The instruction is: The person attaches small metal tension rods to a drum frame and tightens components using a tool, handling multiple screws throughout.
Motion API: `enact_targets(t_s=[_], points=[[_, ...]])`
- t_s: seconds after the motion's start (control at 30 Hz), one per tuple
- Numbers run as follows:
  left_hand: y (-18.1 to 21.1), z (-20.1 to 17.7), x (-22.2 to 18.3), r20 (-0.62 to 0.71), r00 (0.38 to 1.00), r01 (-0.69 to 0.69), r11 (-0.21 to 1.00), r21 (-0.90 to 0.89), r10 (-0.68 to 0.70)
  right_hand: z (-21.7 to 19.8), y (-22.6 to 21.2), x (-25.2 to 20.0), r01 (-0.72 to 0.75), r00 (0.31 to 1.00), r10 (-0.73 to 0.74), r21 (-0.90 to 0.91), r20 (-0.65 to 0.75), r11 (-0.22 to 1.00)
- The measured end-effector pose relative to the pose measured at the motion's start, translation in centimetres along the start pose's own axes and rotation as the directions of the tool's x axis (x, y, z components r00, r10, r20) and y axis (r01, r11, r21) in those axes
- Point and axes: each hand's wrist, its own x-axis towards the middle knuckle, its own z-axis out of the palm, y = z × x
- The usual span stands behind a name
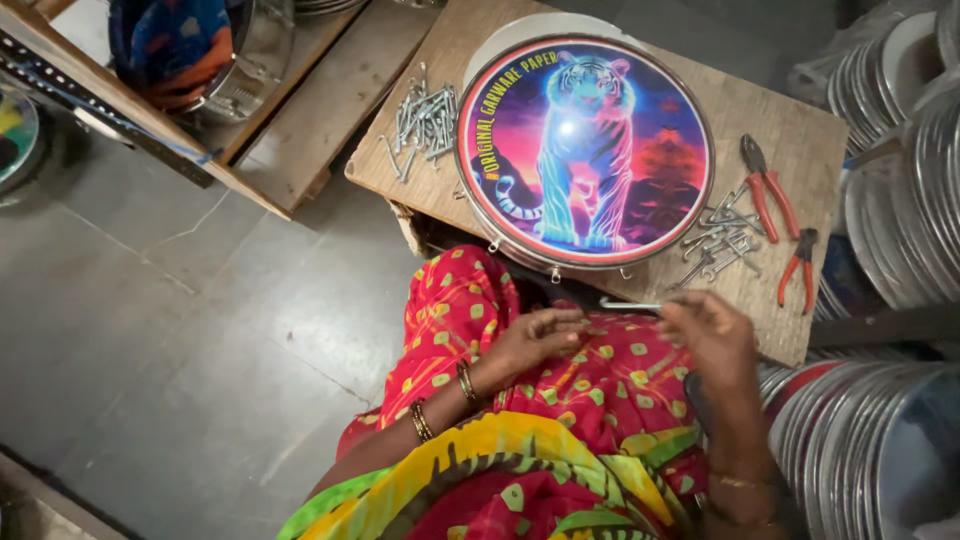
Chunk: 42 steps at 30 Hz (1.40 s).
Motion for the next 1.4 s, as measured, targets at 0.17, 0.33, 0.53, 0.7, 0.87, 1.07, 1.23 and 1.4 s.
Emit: enact_targets(t_s=[0.17,0.33,0.53,0.7,0.87,1.07,1.23,1.4], points=[[5.0,2.7,-2.9,-0.013,0.944,-0.322,0.929,0.182,0.33,5.1,8.7,-0.6,-0.122,0.979,0.014,0.531,0.203,0.838],[6.1,2.6,-3.4,-0.073,0.922,-0.342,0.889,0.303,0.38,7.2,9.6,-1.4,-0.327,0.891,0.109,0.457,0.441,0.827],[6.1,2.9,-2.6,-0.226,0.903,-0.313,0.92,0.235,0.365,9.0,8.3,-3.0,0.008,0.952,-0.069,0.198,0.3,0.98],[8.4,2.5,-3.7,-0.084,0.987,-0.12,0.979,0.162,0.135,8.6,8.0,-2.2,-0.34,0.868,0.093,0.446,0.489,0.828],[5.9,1.8,-2.9,-0.123,0.936,-0.292,0.923,0.25,0.33,9.7,6.8,-3.0,-0.034,0.948,-0.075,0.33,0.311,0.943],[6.6,2.0,-2.6,-0.13,0.969,-0.208,0.978,0.024,0.209,9.4,5.2,-3.3,-0.052,0.947,-0.063,0.342,0.315,0.938],[5.4,1.4,-1.9,-0.115,0.934,-0.322,0.935,0.147,0.339,9.5,5.9,-2.8,-0.073,0.938,-0.066,0.38,0.34,0.922],[6.2,1.6,-2.3,-0.124,0.956,-0.266,0.964,0.01,0.266,10.3,6.4,-2.5,-0.05,0.94,-0.099,0.419,0.327,0.907]])
